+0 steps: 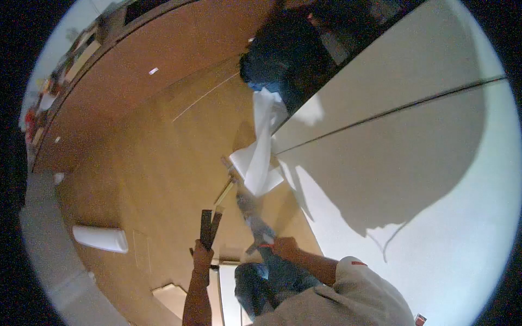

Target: The person measures a floor space by a window with a square tool, marks a wooden plank with a pencil, and uses a hammer and a metal tool to secure the plank into place against the wall.

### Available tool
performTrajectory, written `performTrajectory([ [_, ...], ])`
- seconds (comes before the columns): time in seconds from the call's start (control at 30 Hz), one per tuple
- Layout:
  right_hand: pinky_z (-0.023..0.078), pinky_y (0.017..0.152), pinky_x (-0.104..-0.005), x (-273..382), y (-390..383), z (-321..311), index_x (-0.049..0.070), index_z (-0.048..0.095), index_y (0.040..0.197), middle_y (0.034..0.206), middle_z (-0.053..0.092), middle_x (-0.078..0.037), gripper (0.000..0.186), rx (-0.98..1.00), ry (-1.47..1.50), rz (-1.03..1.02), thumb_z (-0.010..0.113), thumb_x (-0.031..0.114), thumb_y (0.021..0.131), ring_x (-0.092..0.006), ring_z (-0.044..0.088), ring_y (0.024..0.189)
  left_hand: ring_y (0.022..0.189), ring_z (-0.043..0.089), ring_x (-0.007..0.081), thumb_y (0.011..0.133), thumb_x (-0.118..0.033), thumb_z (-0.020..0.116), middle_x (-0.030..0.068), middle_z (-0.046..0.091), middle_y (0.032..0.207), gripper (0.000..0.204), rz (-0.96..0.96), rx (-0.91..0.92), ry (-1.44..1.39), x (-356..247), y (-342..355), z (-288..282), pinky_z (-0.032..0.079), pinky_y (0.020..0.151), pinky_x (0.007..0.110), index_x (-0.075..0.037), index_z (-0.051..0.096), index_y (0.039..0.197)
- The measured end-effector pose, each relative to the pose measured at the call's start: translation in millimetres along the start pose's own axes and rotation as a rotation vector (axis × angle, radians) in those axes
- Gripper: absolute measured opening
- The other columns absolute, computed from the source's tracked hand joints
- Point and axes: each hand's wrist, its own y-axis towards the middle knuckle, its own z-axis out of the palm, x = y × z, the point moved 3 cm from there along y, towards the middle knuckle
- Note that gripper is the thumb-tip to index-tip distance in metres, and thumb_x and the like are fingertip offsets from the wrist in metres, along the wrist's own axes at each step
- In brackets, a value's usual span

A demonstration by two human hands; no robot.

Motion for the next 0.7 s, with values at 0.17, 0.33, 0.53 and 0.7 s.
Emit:
performTrajectory([
  [0.17,0.056,0.06,-0.0479,9.3,26.9,43.9,0.003,0.068,0.091,0.078,0.071,-0.016,0.037,-0.026,0.037,-0.033,0.06,0.039,0.087,-0.0338,0.072,0.073,0.101,0.063,0.042,0.081,-0.012,0.066,0.0279,0.059,0.112,0.05,0.219,0.019,0.282,31.7,114.0,0.8,0.052,0.092,0.048,0.005,0.044,0.122],
  [0.33,0.056,0.059,-0.0452,24.1,60.6,50.3,0.006,0.07,0.083,0.078,0.071,-0.017,0.039,-0.012,0.055,0.021,0.061,0.043,0.089,-0.0343,0.072,0.073,0.1,0.065,0.0405,0.09,-0.025,0.068,0.0277,0.059,0.117,0.064,0.352,-0.013,0.453,116.0,249.4,83.5,0.052,0.093,0.047,0.008,0.037,0.135],
  [0.53,0.055,0.068,-0.0483,39.2,98.4,23.7,0.005,0.069,0.092,0.088,0.071,-0.018,0.04,0.215,0.316,0.292,0.06,0.044,0.093,-0.0346,0.069,0.084,0.107,0.063,0.0342,0.091,-0.02,0.064,0.0262,0.059,0.122,0.068,0.226,0.109,0.614,155.6,445.9,181.1,0.05,0.096,0.046,0.008,0.032,0.144],
  [0.7,0.054,0.076,-0.0497,43.1,118.4,43.4,0.003,0.068,0.095,0.089,0.069,-0.022,0.056,0.287,0.489,0.471,0.06,0.058,0.088,-0.0387,0.068,0.089,0.115,0.057,0.0301,0.102,-0.03,0.049,0.0202,0.05,0.14,0.063,0.125,0.285,0.652,177.1,584.5,253.7,0.049,0.094,0.041,0.001,0.026,0.152],
])
